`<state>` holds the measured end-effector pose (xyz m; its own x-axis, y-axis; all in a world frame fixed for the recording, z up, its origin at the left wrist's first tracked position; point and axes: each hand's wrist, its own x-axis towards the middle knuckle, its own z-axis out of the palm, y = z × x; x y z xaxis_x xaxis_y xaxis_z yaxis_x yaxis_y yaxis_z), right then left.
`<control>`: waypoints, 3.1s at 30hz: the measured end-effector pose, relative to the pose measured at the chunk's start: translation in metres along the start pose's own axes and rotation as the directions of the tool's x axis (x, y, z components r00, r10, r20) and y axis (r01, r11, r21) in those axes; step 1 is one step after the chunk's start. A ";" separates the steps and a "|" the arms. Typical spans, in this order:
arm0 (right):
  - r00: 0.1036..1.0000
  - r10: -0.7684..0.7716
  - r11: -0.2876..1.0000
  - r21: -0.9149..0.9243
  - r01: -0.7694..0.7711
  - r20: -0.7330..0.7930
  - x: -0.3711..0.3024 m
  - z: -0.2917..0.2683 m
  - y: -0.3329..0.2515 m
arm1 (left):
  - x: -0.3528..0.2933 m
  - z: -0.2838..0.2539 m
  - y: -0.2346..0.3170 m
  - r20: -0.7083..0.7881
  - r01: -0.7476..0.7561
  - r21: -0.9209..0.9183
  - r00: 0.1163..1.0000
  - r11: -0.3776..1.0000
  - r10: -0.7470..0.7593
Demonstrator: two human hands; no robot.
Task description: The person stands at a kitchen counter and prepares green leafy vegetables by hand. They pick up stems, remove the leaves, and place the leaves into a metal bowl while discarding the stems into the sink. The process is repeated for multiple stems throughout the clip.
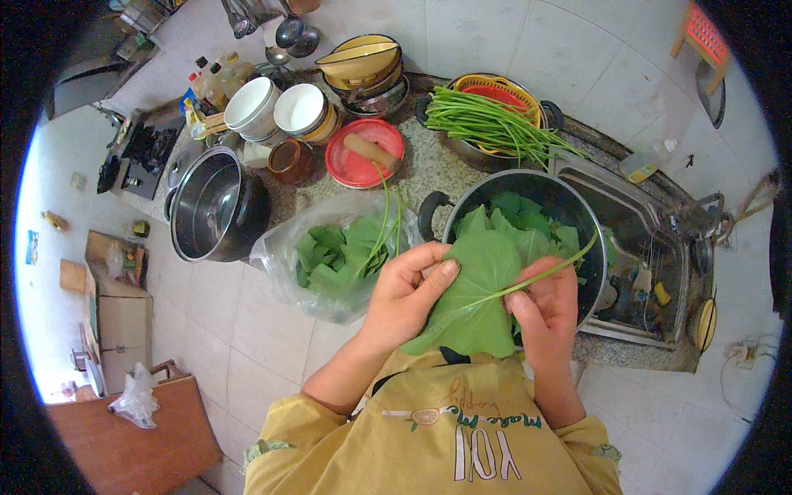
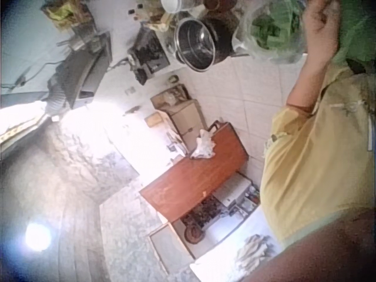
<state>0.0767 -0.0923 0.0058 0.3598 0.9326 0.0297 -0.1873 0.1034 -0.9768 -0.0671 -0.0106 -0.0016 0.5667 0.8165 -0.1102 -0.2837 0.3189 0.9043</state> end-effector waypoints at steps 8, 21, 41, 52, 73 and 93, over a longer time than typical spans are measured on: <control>0.979 0.202 0.940 0.278 -0.198 0.014 0.001 0.008 -0.007 | -0.009 -0.002 0.008 0.075 -0.265 0.626 0.957 0.734 0.281; 0.993 -0.016 1.000 -0.009 0.015 -0.113 -0.001 0.007 -0.005 | -0.010 -0.008 0.016 0.271 -0.149 0.114 0.956 0.982 0.114; 0.986 -0.088 0.995 -0.063 0.080 -0.144 -0.003 0.001 -0.005 | -0.009 0.005 0.018 0.211 -0.203 0.271 0.966 0.941 0.147; 0.984 -0.118 0.991 -0.086 0.107 -0.130 -0.004 -0.001 -0.006 | -0.008 0.007 0.020 0.203 -0.099 0.151 0.977 0.984 0.067; 0.962 -0.236 0.964 -0.157 0.215 -0.136 -0.008 0.000 0.004 | -0.007 0.009 0.015 0.120 -0.033 0.089 0.992 0.995 0.023; 0.911 -0.391 0.901 -0.257 0.351 -0.128 -0.012 0.001 0.015 | -0.009 0.012 0.004 0.018 0.047 -0.212 0.999 0.976 -0.044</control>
<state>0.0689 -0.1017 -0.0088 0.5182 0.7651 0.3822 0.1922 0.3313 -0.9237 -0.0640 -0.0222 0.0084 0.5927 0.7927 -0.1424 -0.4144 0.4518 0.7901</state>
